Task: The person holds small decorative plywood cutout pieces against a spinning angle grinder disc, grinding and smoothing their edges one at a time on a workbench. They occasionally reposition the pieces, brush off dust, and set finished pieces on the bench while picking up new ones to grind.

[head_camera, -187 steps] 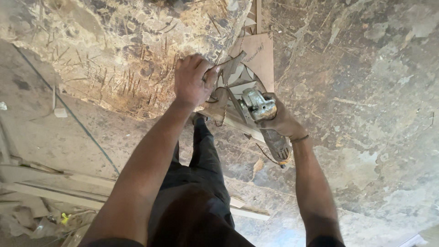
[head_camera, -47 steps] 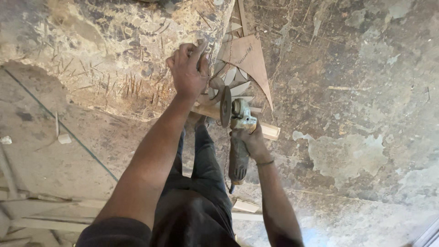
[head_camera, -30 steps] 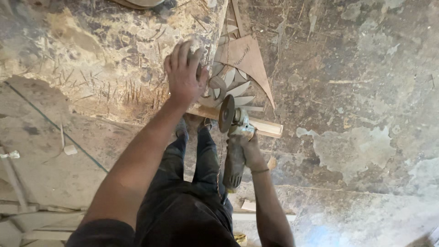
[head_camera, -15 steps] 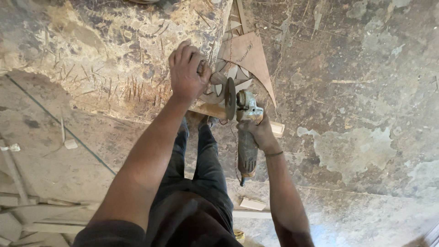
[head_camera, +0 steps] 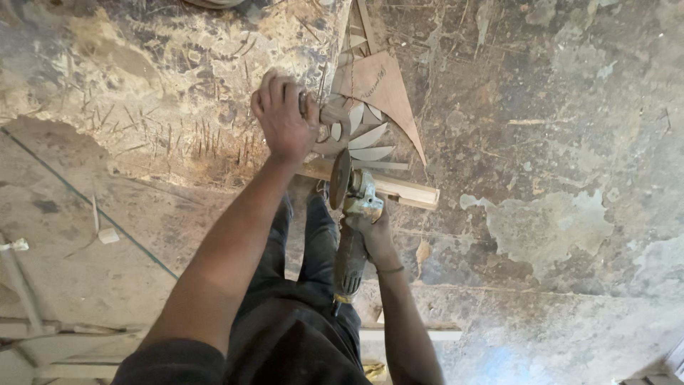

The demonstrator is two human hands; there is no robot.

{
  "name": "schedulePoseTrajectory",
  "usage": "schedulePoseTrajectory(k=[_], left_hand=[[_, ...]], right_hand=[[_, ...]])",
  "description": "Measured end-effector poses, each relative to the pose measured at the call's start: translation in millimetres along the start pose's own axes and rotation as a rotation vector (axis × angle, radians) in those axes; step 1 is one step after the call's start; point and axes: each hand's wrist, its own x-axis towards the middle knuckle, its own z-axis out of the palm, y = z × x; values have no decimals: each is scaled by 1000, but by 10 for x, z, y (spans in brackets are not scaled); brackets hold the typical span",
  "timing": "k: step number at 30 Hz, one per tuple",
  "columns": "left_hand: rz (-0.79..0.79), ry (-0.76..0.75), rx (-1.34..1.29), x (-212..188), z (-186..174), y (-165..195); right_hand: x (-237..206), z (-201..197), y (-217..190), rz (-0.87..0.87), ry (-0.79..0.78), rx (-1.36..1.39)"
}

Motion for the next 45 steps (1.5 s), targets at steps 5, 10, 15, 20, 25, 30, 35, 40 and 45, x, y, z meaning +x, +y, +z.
schedulePoseTrajectory(k=[5,10,15,20,25,30,35,40,45], left_hand=[[23,-51,66,-65,-61,-5],[7,-76,62,-139,-105,-36],[-30,-16,67,-113,-77,-5],[-114,8,36,-119,-146,98],[-145,-20,59,-139,-178,119],[-189,-7,92,-154,-109,108],[-224,37,132,-180,-156,159],[36,-40,41,-70,-227,84],[186,-449,-25,39,-180,-28]], right_hand=[[154,-171,-105,80,-14,110],[535,-331,-423,125,-100,8],[627,-257,-562,81,-108,-33],[373,-133,-387,44,-59,50],[179,0,-187,22,-24,60],[82,50,-34,8,28,107],[-12,35,16,46,23,112],[116,-155,-214,113,9,154],[523,-360,-485,131,-74,78]])
